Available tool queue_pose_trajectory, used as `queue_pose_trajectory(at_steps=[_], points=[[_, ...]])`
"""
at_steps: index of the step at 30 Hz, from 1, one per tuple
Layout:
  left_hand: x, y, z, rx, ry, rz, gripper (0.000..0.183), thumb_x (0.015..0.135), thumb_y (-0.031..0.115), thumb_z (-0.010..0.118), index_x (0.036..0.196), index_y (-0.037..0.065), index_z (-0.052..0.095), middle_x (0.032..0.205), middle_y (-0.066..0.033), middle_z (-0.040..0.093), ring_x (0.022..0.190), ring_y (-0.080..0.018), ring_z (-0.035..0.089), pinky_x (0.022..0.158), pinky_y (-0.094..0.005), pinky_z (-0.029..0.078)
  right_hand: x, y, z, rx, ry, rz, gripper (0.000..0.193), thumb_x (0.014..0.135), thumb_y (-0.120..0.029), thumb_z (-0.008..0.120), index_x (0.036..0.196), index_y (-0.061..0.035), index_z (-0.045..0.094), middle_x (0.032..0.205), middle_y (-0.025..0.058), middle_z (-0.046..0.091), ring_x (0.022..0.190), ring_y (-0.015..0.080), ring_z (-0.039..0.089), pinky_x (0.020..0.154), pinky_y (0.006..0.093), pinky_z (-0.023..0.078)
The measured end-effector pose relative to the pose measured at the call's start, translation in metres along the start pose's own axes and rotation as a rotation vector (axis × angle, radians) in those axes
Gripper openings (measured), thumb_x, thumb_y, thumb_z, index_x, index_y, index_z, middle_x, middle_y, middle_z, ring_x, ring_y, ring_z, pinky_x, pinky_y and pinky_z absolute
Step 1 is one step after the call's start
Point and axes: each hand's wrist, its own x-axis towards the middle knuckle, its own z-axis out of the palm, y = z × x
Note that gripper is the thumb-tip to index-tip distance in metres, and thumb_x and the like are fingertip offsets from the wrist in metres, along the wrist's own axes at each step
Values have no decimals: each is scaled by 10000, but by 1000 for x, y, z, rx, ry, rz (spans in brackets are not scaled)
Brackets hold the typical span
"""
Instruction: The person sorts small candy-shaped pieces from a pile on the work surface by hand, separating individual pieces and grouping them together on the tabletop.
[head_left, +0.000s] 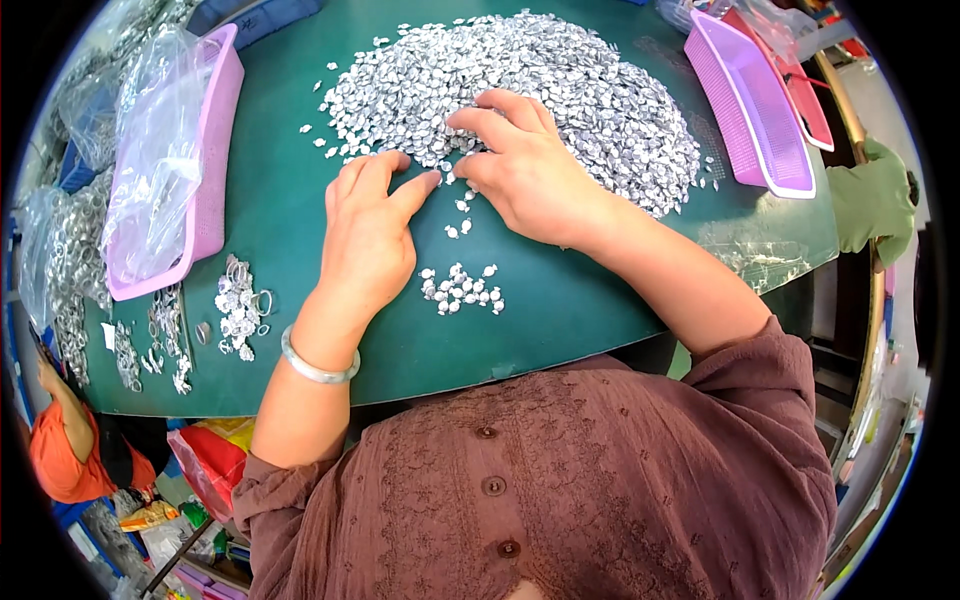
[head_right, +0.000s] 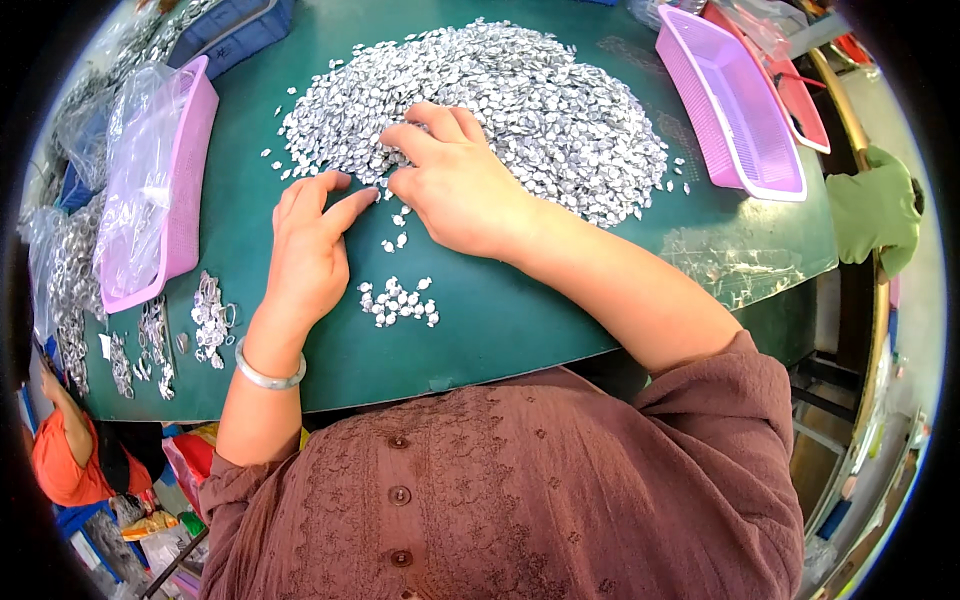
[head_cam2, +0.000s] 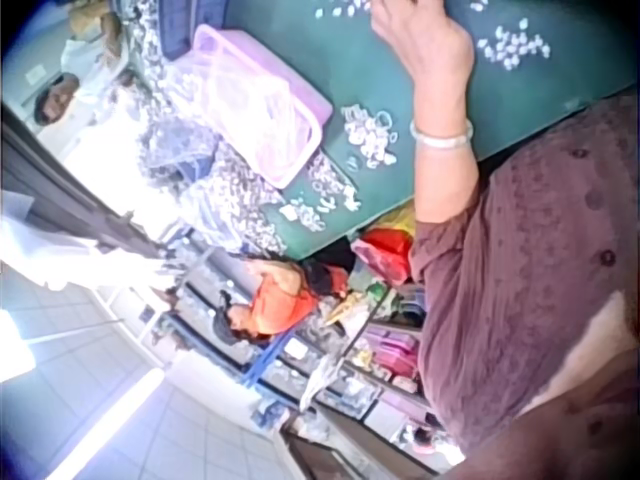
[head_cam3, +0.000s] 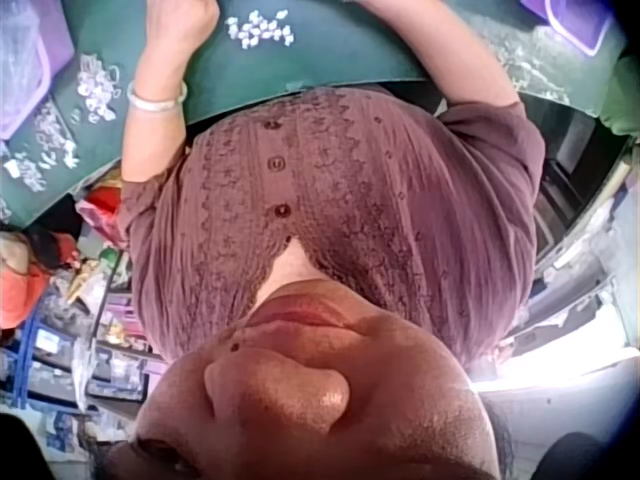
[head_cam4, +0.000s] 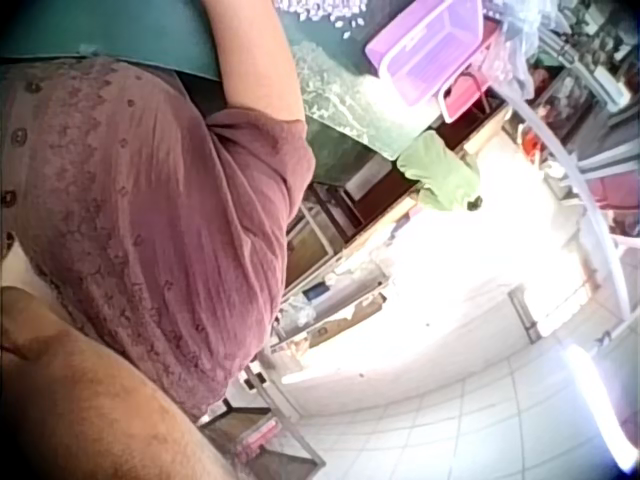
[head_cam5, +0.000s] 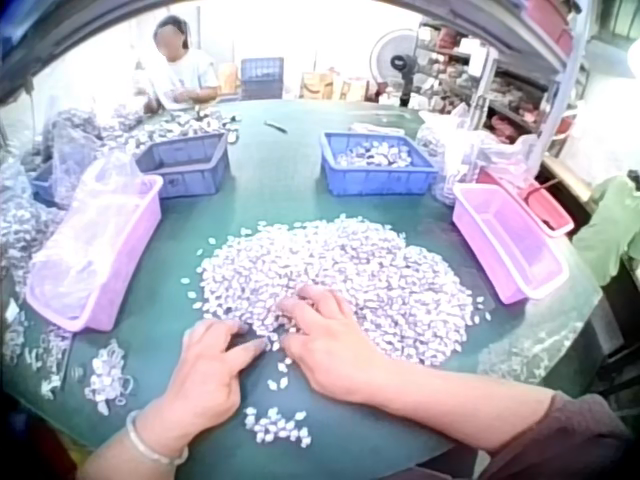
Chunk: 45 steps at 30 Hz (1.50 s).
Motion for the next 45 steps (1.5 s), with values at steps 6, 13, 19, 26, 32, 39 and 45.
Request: queue_pose_trajectory(at_steps=[6, 13, 19, 26, 32, 39, 45], points=[[-4, 1, -3, -6, -15, 21, 419, 719, -107, 505, 1036, 56, 725, 1149, -148, 612, 1103, -334, 553, 994, -421, 398, -3, -8, -3, -30, -33, -23, 146, 790, -101, 699, 923, -94, 759, 1329, 94, 552, 1298, 368, 420, 1080, 528, 328], [-5, 0, -6, -107, -14, 9, 370, 717, -122, 506, 979, 32, 718, 1132, -153, 617, 1083, -341, 558, 979, -415, 425, 8, 0, 3, 22, 65, -28, 109, 765, -139, 683, 811, -74, 757, 1267, 101, 592, 1296, 351, 421, 1082, 594, 269], [-8, -1, -5, -123, -17, 38, 389, 705, -132, 510, 984, 32, 725, 1120, -151, 620, 1075, -344, 559, 973, -411, 436, 17, -4, 13, -122, 28, 17, 54, 760, -130, 733, 799, -92, 735, 1293, 65, 571, 1301, 344, 410, 1091, 566, 284], [-11, -5, -8, -160, -12, 18, 382, 712, -136, 501, 977, 24, 724, 1093, -146, 631, 1050, -337, 565, 945, -395, 456, 15, -10, 6, -30, -18, -55, 94, 731, -90, 658, 769, -52, 736, 1280, 102, 595, 1298, 357, 427, 1085, 611, 269], [-10, -6, -9, -186, 15, 10, 342, 746, -128, 482, 967, -4, 711, 1072, -143, 638, 1032, -328, 572, 930, -384, 463, 10, 0, 0, -7, 101, -38, 90, 721, -86, 660, 778, -82, 730, 1142, 58, 619, 1155, 287, 501, 1000, 470, 359], [-11, -10, -9, -191, 17, -13, 334, 745, -126, 481, 966, -15, 706, 1061, -140, 640, 1023, -325, 578, 929, -381, 464, 15, -6, 4, 16, -4, -44, 92, 730, -94, 642, 783, -113, 715, 912, 15, 595, 1003, 240, 524, 930, 406, 384], [-11, -10, -10, -195, 6, -24, 353, 735, -129, 469, 971, -15, 706, 1064, -141, 640, 1028, -326, 576, 934, -381, 462, 17, -9, 4, -21, -56, -72, 95, 736, -106, 624, 770, -115, 712, 878, 29, 599, 987, 236, 533, 920, 383, 389]])
